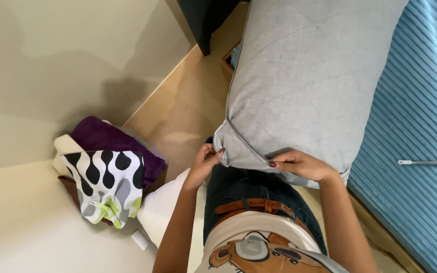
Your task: The person inserts a white pillow into a gray pillowcase on a bed. They align the corners, pull the case over the pillow, and smooth the fabric. Finally, they place the covered pillow on the bed next to other pillows.
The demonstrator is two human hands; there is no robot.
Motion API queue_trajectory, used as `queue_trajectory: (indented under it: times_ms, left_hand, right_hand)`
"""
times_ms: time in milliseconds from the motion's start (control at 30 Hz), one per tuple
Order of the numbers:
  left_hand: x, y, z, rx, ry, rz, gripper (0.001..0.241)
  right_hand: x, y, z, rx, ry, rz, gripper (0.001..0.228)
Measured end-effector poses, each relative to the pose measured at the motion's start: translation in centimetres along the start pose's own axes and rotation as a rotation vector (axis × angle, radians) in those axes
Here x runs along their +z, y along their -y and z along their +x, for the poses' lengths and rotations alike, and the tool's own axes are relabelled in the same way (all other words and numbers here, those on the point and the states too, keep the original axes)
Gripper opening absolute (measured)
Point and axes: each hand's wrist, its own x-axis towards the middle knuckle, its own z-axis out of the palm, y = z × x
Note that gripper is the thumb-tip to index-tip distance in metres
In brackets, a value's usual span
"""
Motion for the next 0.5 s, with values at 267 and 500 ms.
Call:
queue_trajectory:
  times_ms: [267,500]
  left_hand:
    - [-3.3,4.5,-0.5,0.053,-0.344,-0.188,0.013]
    - [-1.4,-6.2,0.0,0.359,-0.451,0.642,0.011]
  right_hand:
    - [0.7,0.6,0.9,-0.029,0.030,0.105,0.023]
    - [0.8,1.1,-1.0,-0.008,0.074,0.113,0.023]
